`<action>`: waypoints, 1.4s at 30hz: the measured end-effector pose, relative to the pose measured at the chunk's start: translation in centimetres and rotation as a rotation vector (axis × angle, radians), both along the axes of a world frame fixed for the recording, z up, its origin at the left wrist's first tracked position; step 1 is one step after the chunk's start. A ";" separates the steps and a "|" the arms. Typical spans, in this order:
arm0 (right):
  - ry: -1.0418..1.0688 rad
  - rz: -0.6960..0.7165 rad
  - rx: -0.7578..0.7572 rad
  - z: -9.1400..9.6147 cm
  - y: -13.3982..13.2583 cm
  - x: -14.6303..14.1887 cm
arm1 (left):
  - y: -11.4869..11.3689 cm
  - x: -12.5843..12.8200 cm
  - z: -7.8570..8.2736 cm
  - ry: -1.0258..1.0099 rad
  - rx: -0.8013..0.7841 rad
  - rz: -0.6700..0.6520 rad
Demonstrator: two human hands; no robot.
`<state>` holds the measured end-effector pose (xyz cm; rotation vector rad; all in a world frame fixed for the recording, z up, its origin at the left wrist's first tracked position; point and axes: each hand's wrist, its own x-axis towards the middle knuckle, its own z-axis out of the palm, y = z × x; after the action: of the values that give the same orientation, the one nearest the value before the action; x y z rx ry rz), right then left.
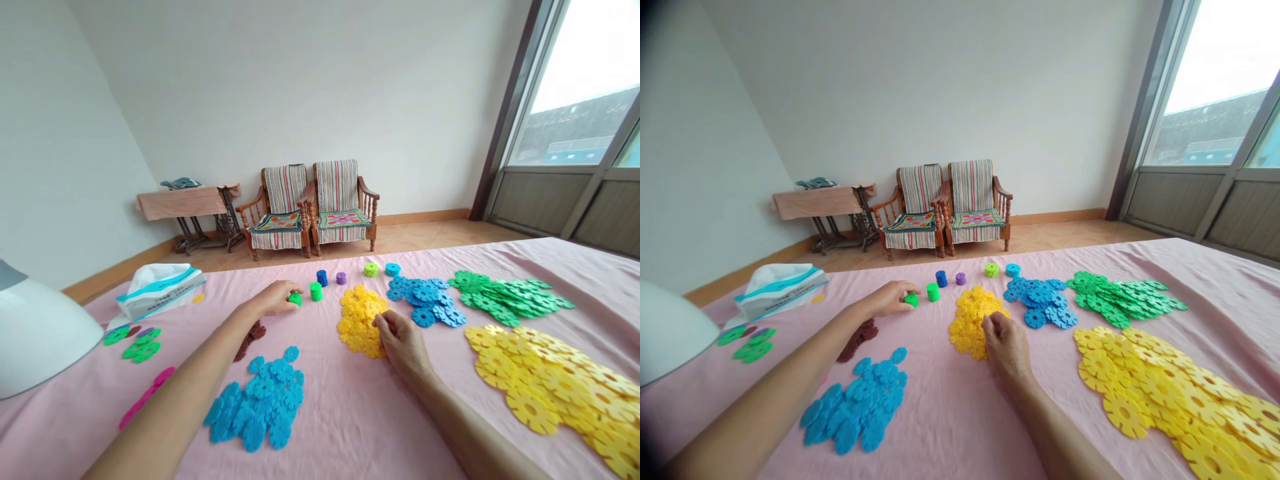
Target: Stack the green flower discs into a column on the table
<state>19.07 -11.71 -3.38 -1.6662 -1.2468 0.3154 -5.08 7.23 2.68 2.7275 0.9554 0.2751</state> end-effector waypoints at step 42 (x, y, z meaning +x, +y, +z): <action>-0.030 0.014 0.030 -0.1 0.1 0.3 | -7.6 2.8 2.3 0.149 0.259 0.031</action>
<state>19.32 -11.62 -3.46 -1.6428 -1.2797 0.2794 -2.28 -0.34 4.98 3.0070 1.0695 0.2167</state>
